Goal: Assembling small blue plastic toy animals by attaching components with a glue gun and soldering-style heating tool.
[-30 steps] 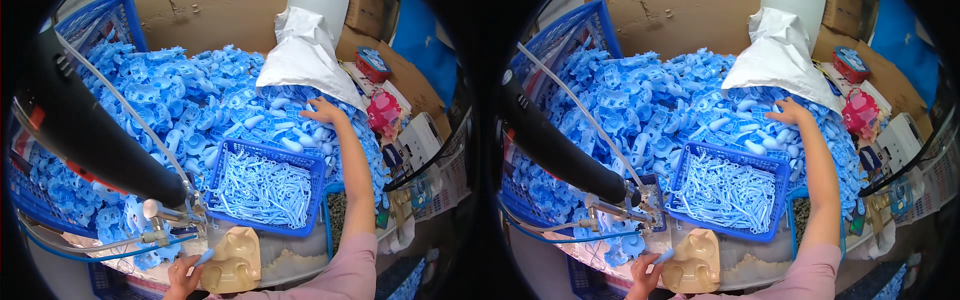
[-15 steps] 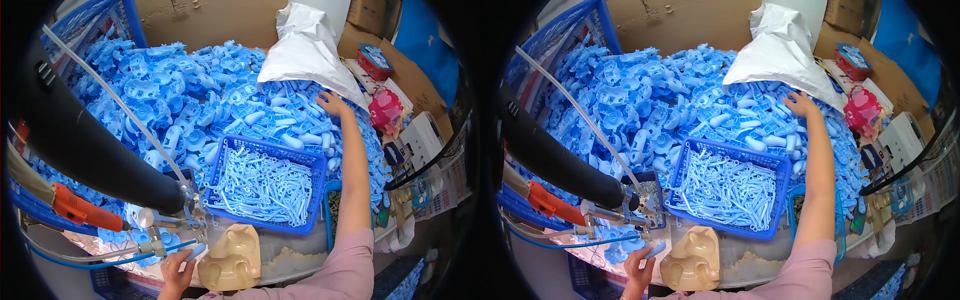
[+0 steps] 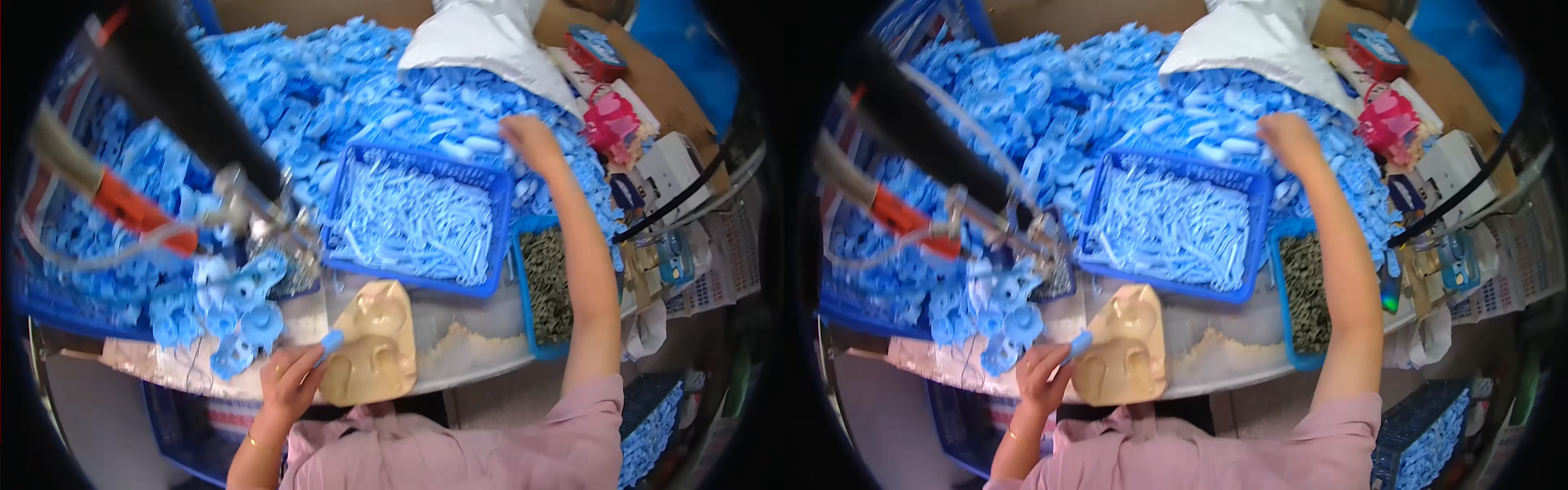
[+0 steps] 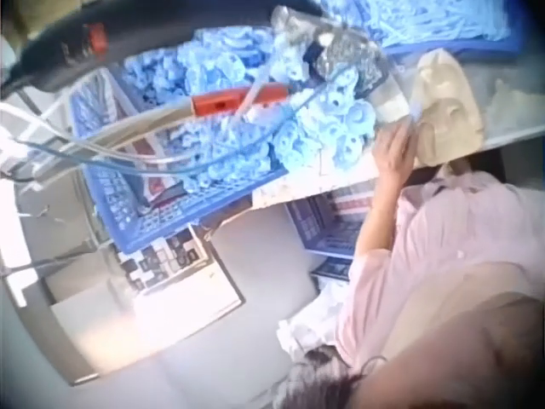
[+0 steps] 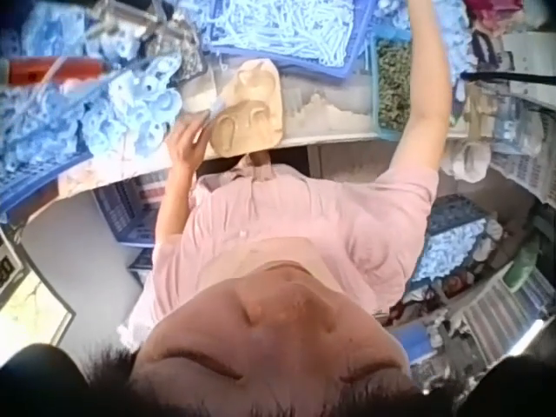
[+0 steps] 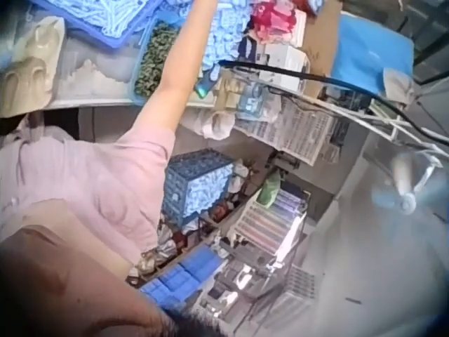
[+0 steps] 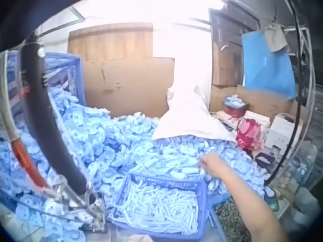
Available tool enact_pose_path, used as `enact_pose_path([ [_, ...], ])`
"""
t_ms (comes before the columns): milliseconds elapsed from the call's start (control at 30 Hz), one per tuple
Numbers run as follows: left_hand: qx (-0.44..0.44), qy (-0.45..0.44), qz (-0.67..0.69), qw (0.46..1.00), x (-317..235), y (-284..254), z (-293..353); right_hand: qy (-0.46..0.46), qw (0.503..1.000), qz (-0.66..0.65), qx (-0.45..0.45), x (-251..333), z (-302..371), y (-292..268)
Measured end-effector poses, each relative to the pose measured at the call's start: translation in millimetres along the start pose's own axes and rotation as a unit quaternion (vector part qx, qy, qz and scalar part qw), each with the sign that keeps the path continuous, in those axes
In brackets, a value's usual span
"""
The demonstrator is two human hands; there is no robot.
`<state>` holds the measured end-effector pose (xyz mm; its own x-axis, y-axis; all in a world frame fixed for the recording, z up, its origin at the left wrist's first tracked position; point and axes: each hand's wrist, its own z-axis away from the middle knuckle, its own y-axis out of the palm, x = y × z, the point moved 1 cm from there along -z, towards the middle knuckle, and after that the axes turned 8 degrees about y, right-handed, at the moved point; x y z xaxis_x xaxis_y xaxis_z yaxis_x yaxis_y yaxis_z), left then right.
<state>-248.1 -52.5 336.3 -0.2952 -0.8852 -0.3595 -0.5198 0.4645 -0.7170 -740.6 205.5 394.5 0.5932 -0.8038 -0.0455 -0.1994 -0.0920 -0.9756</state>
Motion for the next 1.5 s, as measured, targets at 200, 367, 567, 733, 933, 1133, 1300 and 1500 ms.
enact_pose_path([
  [200, 0.035, 0.057, -0.012, 0.998, -16.3, -13.9, 14.7, 0.026, 0.853, -0.517, 0.066, 75.3, 80.4, -51.9],
  [367, 0.091, 0.057, -0.037, 0.993, -31.2, -6.9, 40.1, -0.194, 0.824, -0.468, 0.256, 204.4, 196.8, -45.8],
  [567, 0.101, 0.095, -0.056, 0.989, -22.2, 14.1, 67.2, -0.315, 0.87, -0.34, 0.167, 249.6, 240.1, 0.3],
  [733, 0.037, 0.079, 0.011, 0.996, -13.1, 5.1, 71.7, -0.252, 0.876, -0.367, 0.183, 255.6, 242.1, -3.2],
  [933, 0.027, -0.005, -0.218, 0.975, 72.6, -29.7, 55.0, -0.14, 0.881, -0.429, 0.142, 282.4, 256.0, -27.1],
  [1133, -0.071, 0.032, -0.013, 0.997, 82.9, -56.8, 46.9, -0.052, 0.858, -0.48, 0.176, 311.9, 276.8, -38.9],
  [1300, -0.093, -0.128, 0.531, 0.832, 49.4, -57.6, 64.8, 0.019, 0.748, -0.657, 0.09, 341.7, 282.7, -9.4],
  [1500, -0.088, -0.222, 0.611, 0.755, 27.7, -28.6, 73.0, -0.075, 0.789, -0.61, -0.018, 318.0, 291.5, -40.7],
])
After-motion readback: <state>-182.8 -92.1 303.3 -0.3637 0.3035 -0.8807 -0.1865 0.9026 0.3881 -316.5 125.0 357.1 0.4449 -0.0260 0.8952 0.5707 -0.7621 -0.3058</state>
